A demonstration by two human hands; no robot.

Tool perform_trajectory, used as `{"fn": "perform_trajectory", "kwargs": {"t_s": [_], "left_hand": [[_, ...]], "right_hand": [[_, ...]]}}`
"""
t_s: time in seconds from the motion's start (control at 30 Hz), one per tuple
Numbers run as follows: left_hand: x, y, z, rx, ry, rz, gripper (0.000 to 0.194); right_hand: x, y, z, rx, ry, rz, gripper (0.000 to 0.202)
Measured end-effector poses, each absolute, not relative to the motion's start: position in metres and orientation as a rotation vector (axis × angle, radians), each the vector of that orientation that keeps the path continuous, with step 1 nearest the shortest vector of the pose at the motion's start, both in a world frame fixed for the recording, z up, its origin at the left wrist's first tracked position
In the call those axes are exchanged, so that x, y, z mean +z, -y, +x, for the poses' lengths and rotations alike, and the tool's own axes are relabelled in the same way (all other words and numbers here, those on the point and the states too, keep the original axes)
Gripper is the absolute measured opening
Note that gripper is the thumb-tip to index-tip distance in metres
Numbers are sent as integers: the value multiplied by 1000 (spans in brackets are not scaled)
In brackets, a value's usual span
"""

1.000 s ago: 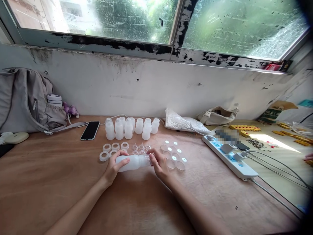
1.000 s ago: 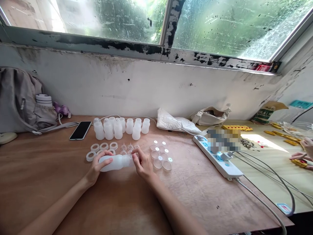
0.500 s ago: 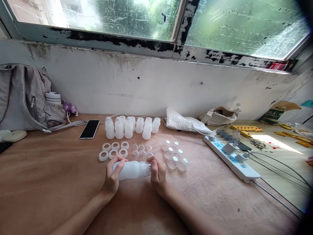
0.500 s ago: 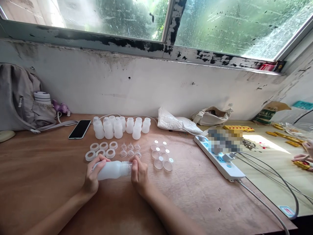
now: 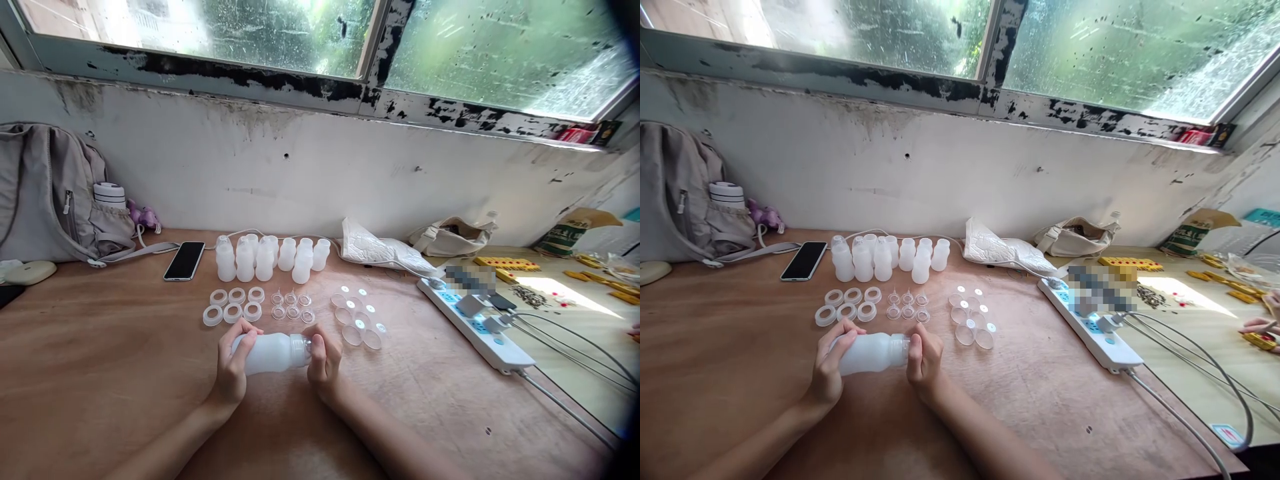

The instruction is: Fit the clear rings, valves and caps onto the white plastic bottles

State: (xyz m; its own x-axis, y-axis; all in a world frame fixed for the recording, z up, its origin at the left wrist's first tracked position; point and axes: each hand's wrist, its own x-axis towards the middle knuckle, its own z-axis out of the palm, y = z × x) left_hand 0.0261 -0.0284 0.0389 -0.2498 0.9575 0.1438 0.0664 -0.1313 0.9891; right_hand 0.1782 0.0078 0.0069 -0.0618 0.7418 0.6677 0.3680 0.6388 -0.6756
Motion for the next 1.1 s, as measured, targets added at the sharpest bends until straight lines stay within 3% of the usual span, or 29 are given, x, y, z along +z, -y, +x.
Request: {"fn": "perform_trajectory", "kwargs": {"t_s": [0.43, 0.73, 1.1], "left_hand": [[33, 4, 11, 1415, -1480, 1880, 29], [17, -24, -22, 1224, -1838, 2290, 26], [6, -20, -19, 929, -1862, 2508, 18]], "right_hand": [[53, -40, 186, 804, 1503, -1044, 22], [108, -109, 183, 246, 1851, -1156, 25], [99, -161, 145, -32, 2148, -1420, 24]]}}
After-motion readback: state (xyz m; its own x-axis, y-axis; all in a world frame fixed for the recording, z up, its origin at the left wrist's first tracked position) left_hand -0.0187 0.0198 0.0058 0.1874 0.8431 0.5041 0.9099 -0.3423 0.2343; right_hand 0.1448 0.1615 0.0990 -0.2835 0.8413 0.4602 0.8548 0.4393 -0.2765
